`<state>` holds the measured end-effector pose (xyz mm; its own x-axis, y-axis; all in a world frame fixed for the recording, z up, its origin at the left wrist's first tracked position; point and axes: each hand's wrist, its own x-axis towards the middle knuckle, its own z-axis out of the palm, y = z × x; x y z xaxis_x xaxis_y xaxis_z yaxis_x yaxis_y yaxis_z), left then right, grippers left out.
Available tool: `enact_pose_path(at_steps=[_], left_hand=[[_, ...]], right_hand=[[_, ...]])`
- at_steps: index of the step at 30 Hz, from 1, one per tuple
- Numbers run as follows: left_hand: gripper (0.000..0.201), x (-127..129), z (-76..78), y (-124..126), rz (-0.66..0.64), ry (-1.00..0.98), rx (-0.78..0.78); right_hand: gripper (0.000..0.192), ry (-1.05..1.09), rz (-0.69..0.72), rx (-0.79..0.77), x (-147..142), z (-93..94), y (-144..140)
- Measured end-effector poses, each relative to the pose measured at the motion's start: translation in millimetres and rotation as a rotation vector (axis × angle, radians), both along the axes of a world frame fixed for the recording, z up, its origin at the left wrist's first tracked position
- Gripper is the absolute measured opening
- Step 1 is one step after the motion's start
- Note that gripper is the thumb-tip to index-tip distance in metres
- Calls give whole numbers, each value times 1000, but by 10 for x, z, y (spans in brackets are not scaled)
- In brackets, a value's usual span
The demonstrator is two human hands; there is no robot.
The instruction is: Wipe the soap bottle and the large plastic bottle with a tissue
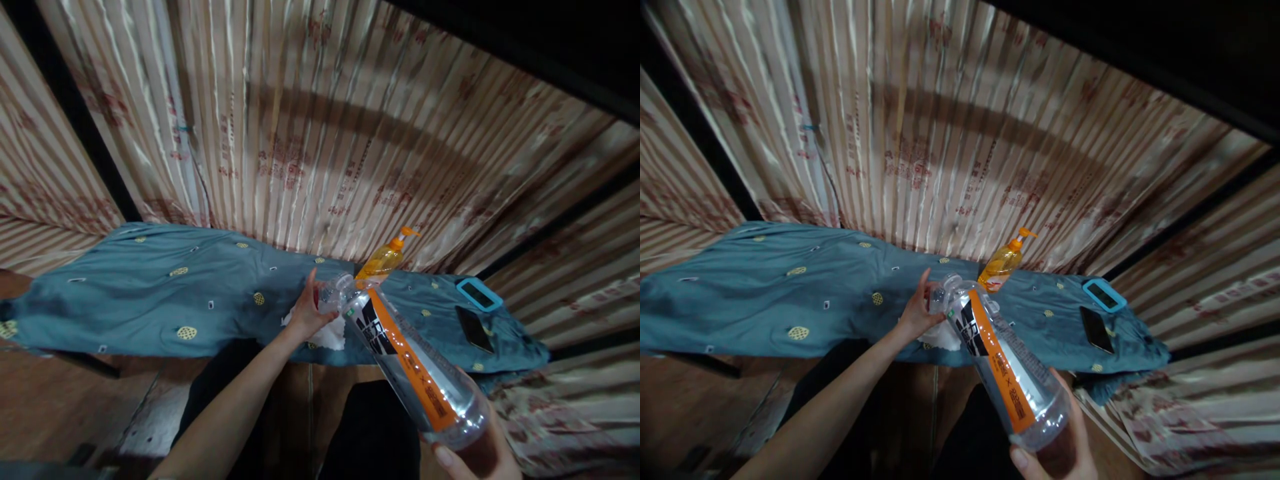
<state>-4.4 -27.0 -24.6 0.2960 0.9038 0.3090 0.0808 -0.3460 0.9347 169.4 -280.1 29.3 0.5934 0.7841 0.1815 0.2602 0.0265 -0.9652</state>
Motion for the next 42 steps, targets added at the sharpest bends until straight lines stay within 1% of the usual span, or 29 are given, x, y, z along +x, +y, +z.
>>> enact_pose_path(at_steps=[3, 6, 12, 19, 24, 29, 31, 35, 39, 42], left_hand=[[113, 1, -14, 9, 4, -7, -3], [113, 7, -19, 18, 6, -11, -11], [113, 9, 19, 15, 10, -2, -18], [113, 13, 22, 20, 2, -8, -15], [113, 11, 29, 18, 10, -2, -17], [112, 10, 21, 21, 11, -1, -2], [111, 12, 16, 24, 13, -2, 2], [110, 10, 23, 21, 17, 3, -2], [111, 1, 48, 10, 6, 8, -17], [110, -2, 56, 5, -2, 4, -23]], right_hand=[[85, 9, 10, 4, -8, 37, 8], [86, 58, -10, -6, -66, 109, 23], [87, 161, -27, -8, -160, 205, 49], [86, 187, -58, 25, -180, 217, 56], [85, 182, -33, 14, -186, 238, 53], [83, 140, -6, 43, -132, 208, 49], [83, 134, 1, 42, -127, 207, 48], [85, 192, -32, 17, -171, 244, 48], [87, 170, -28, -4, -202, 268, 47], [84, 168, -23, 10, -199, 253, 46]])
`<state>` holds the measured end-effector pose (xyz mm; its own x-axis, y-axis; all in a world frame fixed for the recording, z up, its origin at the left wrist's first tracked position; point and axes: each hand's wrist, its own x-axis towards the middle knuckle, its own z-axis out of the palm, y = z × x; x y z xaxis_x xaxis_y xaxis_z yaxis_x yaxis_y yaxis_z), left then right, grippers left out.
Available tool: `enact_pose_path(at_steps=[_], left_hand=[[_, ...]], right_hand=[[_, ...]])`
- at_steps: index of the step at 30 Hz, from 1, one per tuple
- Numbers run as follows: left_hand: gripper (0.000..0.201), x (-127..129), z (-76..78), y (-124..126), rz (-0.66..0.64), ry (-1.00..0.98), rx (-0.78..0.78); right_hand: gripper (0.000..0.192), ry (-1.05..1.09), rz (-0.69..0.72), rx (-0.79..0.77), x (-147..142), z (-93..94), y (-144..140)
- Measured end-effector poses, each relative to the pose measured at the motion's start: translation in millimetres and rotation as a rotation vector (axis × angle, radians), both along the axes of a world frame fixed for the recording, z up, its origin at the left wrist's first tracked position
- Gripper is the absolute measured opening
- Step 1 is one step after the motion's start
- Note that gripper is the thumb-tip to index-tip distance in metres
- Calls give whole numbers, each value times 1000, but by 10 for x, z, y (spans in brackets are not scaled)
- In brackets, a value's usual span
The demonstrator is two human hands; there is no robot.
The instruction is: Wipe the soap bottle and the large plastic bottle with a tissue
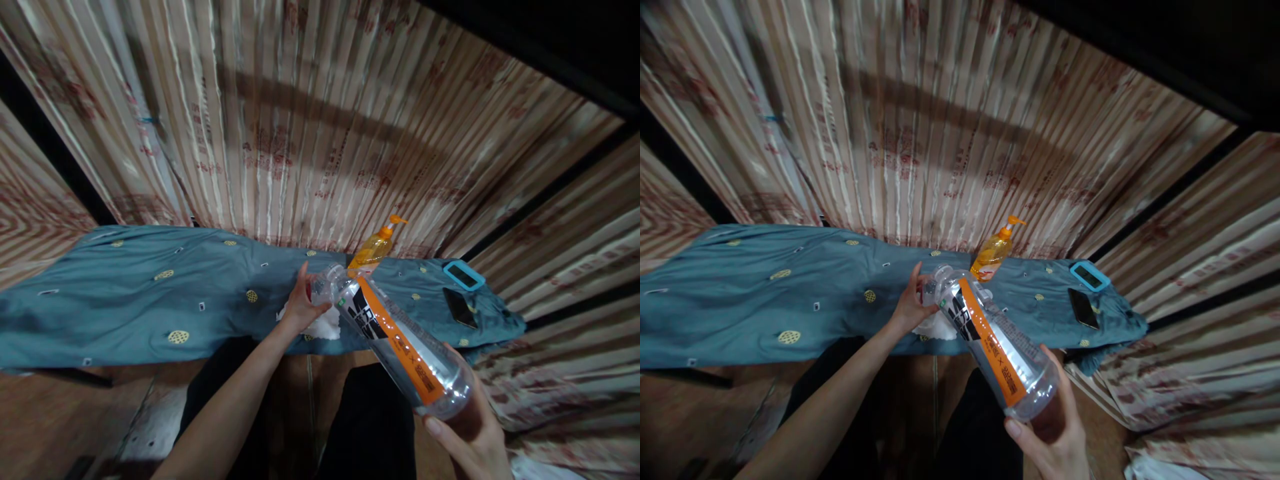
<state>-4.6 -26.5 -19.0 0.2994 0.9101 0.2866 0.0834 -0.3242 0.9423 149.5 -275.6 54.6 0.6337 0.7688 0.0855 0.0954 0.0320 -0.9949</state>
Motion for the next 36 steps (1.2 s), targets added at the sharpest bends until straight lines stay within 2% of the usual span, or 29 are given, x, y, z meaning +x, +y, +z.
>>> enact_pose_path(at_steps=[9, 18, 24, 32, 36], left_hand=[[108, 5, -9, -7, 19, 5, -7], [105, 6, 35, -25, 25, 15, -12], [105, 7, 17, -15, 28, -7, -5], [106, 10, 5, -23, 20, -5, -10], [106, 14, -11, -22, 6, -24, -11]], right_hand=[[78, -97, 32, 17, 94, -95, -14], [87, -13, 29, 47, 109, -158, -19], [93, -56, 29, 26, 86, -154, -30], [96, 0, -15, 0, 27, -184, -26], [97, -71, -23, -12, 28, -208, -36]])
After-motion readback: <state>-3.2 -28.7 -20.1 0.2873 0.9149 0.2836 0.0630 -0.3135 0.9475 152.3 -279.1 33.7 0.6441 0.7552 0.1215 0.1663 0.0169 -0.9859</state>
